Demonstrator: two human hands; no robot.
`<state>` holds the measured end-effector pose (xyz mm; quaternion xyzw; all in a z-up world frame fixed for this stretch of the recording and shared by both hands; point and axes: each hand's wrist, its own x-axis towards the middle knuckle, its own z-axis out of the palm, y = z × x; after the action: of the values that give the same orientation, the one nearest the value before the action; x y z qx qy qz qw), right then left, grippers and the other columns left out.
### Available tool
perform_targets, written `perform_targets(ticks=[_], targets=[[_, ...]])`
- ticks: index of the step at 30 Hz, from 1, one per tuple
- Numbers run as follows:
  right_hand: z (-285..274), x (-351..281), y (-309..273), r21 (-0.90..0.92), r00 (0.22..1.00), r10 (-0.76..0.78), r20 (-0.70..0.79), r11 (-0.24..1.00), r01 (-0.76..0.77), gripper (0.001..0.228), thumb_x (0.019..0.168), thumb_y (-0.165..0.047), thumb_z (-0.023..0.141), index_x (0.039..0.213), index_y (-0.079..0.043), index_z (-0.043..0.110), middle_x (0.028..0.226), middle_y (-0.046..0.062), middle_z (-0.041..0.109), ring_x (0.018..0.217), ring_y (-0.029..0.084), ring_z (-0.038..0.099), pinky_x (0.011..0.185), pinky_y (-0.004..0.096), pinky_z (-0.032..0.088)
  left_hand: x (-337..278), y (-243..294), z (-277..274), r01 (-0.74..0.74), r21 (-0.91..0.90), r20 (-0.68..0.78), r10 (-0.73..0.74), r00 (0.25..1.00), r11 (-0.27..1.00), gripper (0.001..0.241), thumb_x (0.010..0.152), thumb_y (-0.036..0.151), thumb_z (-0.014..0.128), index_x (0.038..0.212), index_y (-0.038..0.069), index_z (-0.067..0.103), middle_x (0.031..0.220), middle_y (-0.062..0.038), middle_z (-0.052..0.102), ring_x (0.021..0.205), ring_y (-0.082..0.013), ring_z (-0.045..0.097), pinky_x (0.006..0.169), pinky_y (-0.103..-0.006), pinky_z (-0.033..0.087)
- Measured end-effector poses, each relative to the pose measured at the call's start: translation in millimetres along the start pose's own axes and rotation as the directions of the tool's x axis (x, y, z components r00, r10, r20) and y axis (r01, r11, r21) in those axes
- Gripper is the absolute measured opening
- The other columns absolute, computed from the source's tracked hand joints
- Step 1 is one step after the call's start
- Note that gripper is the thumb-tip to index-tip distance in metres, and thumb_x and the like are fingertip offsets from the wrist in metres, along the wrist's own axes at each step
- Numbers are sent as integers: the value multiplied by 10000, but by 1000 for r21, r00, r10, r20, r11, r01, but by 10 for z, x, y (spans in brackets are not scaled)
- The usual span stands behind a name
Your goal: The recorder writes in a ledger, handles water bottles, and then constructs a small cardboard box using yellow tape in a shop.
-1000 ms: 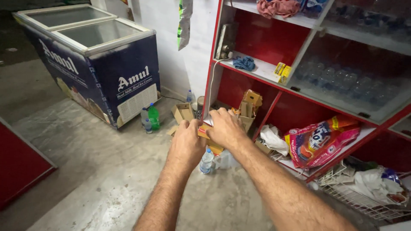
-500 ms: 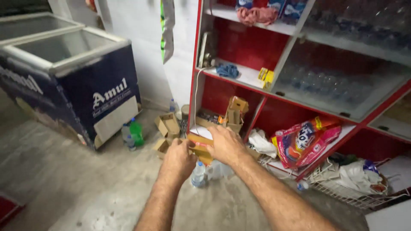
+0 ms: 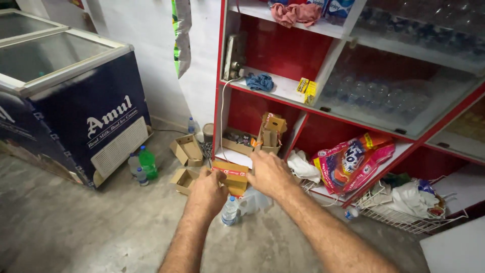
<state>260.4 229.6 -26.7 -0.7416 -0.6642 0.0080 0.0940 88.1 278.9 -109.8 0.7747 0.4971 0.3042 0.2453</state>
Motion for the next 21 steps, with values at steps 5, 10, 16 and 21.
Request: perform_targets(ticks=[5, 10, 16, 21], targets=[[220, 169, 89, 33, 999, -45, -13, 998, 45, 466, 819, -257, 758, 1224, -77, 615, 1172, 143, 646, 1133, 374, 598, 951, 508, 499, 224, -134, 187, 61, 35, 79, -63, 995, 998, 339, 758, 109, 704, 1097, 124, 715, 1154, -181, 646, 1066, -388, 659, 945, -479, 534], [344, 454, 281, 18, 996, -80, 41, 997, 79, 417, 844, -259, 750, 1196, -77, 617, 1166, 160, 640, 1165, 358, 600, 985, 478, 503, 545, -483, 601, -152, 71, -69, 157, 985, 986, 370, 775, 151, 717, 1138, 87, 677, 1119, -200, 667, 1063, -423, 645, 932, -491, 535], [237, 835, 578, 86, 993, -61, 99, 995, 53, 468, 890, -258, 709, 1303, -82, 580, 1244, 150, 643, 1191, 360, 607, 999, 481, 502, 931, -62, 590, 123, 110, 114, -136, 984, 986, 410, 757, 151, 713, 1166, 154, 690, 1205, -202, 616, 1066, -395, 657, 936, -471, 549], [259, 1120, 897, 118, 993, -114, 36, 987, 109, 583, 854, -270, 754, 1359, -66, 545, 1262, 164, 615, 1222, 354, 570, 1016, 464, 480, 1201, 53, 906, 138, 41, 48, -140, 989, 990, 316, 793, 178, 716, 1105, 130, 712, 1173, -169, 651, 1076, -389, 658, 935, -465, 548]])
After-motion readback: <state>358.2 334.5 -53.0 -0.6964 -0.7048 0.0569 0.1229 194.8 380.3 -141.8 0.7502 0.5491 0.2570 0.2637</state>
